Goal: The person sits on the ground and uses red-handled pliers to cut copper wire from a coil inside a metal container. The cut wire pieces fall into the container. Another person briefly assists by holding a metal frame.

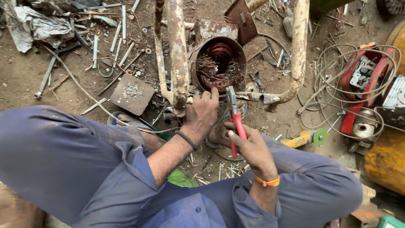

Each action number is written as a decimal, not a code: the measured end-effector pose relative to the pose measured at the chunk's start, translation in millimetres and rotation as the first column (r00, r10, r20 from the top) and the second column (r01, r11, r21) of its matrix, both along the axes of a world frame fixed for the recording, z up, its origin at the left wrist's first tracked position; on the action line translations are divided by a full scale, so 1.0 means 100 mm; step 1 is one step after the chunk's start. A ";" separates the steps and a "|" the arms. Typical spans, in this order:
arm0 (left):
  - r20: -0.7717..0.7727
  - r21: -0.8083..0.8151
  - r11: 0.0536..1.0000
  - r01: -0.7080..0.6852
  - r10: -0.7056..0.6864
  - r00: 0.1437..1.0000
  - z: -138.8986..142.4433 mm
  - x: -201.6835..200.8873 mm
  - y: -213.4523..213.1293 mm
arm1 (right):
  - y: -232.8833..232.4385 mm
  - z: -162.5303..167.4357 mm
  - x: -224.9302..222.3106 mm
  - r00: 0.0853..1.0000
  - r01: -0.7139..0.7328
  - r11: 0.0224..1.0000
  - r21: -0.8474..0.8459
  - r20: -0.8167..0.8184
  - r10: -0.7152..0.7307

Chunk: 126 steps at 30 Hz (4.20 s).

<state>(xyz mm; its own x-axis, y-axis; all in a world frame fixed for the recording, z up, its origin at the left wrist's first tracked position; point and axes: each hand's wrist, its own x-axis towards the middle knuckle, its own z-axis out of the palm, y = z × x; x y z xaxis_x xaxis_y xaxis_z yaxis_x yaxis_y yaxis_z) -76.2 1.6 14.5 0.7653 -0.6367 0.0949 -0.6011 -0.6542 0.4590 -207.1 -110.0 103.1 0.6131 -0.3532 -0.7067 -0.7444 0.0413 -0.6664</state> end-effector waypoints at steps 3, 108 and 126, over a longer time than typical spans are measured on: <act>-0.101 0.075 0.995 0.067 -0.060 0.993 -0.02 0.00 -0.03 | -0.02 0.01 0.00 1.000 0.003 0.999 0.034 0.005 -0.003; -0.979 0.053 0.920 -0.388 0.124 0.160 0.38 -0.13 -0.09 | -0.09 -0.09 0.29 0.961 0.191 0.927 0.323 -0.253 -0.110; -0.999 0.001 0.759 -0.651 -0.021 -0.026 0.43 -0.22 -0.19 | -0.29 0.38 0.92 0.963 0.193 0.849 0.492 -0.261 -0.068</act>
